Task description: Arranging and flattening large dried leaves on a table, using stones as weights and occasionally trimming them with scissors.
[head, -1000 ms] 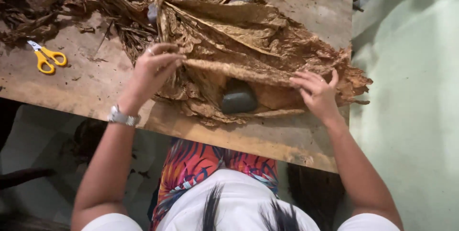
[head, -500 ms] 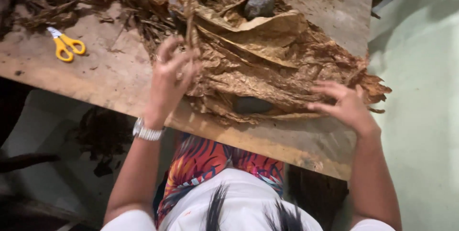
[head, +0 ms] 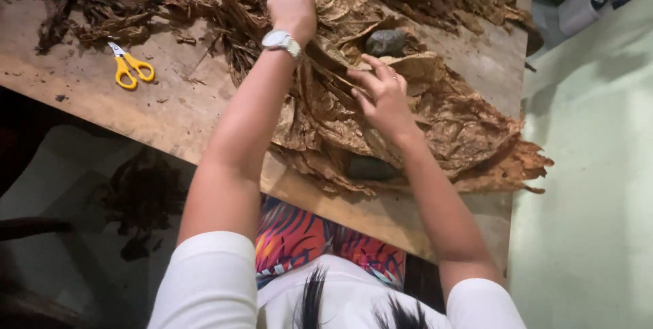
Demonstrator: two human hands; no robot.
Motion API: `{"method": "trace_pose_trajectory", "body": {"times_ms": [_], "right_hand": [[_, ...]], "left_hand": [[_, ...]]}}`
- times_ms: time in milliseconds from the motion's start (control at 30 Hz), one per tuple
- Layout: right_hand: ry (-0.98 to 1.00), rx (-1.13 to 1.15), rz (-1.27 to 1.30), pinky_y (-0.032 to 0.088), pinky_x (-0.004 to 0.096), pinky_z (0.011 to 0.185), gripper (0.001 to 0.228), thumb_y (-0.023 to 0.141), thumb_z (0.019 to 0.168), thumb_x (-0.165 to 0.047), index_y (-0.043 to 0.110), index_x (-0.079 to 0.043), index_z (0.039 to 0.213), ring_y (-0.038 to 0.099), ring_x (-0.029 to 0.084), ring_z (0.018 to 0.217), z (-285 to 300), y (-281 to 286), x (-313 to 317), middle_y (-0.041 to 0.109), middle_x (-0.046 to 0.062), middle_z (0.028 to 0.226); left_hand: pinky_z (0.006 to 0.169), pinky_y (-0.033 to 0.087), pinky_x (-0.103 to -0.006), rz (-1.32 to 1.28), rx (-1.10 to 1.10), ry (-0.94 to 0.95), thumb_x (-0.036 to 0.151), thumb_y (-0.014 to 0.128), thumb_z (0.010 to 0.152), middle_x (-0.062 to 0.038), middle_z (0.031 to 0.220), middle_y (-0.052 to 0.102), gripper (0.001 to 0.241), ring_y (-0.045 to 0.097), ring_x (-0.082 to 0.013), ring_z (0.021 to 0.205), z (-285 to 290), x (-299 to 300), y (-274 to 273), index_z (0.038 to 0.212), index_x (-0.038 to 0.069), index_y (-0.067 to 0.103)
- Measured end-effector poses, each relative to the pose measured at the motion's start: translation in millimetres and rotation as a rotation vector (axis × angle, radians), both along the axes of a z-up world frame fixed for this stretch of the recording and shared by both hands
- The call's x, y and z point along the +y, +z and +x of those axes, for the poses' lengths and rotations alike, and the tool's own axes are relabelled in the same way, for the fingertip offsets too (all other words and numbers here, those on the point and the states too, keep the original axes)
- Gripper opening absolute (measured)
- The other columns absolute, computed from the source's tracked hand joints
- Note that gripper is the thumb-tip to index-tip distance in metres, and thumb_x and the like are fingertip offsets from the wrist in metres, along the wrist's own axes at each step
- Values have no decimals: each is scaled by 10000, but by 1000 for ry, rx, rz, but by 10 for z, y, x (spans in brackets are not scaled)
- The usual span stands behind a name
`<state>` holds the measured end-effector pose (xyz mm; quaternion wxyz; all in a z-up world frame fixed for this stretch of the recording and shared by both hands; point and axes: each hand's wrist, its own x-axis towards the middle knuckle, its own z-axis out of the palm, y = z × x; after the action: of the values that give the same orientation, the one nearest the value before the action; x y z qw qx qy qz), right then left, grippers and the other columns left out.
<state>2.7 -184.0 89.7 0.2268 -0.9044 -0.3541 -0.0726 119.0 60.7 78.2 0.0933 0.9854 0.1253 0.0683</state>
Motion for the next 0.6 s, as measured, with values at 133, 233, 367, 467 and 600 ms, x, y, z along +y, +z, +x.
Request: {"method": "trace_pose_trajectory", "body": {"times_ms": [133, 233, 367, 467, 600], "right_hand": [[-116, -42, -24, 338, 617, 1005, 544, 621, 1013, -212, 450, -245, 1527, 476, 327, 1371, 223, -121, 61, 492, 108, 1524], [-112, -32, 49, 408, 535, 899, 342, 625, 1014, -243, 590, -182, 1348, 574, 306, 1210, 470, -295, 34, 631, 83, 1338], [9, -22, 284, 492, 365, 771, 110, 668, 1015, -128, 755, -62, 996, 669, 241, 913, 683, -393, 76, 723, 81, 977], [24, -106, 365, 498, 361, 788, 114, 658, 1033, -104, 700, -35, 952, 658, 232, 882, 802, -349, 96, 710, 89, 949], [0, -146, 363, 526, 347, 782, 104, 634, 1035, -15, 683, -31, 944, 631, 226, 862, 877, -69, 186, 697, 112, 915]], "left_hand": [[545, 467, -423, -752, -632, -131, -18, 482, 876, -122, 959, 753, 405, 634, -270, 690, -270, 335, -67, 1198, 194, 605], [656, 549, -309, -1260, -805, -244, -118, 487, 906, -123, 1028, 711, 519, 640, -171, 760, -532, 509, -184, 1361, 128, 516], [786, 624, -329, -1618, -821, -187, -126, 465, 847, -121, 914, 708, 453, 744, -227, 803, -722, 722, -409, 1215, 83, 628], [773, 557, -340, -1743, -675, -141, -78, 474, 909, -87, 922, 707, 334, 662, -191, 855, -1007, 686, -270, 1153, 100, 616], [1275, 153, -457, -1779, -406, -7, 354, 823, 734, -230, 1619, 290, 1304, 294, -305, 1521, -1217, 563, -21, 1553, -33, -116]]}}
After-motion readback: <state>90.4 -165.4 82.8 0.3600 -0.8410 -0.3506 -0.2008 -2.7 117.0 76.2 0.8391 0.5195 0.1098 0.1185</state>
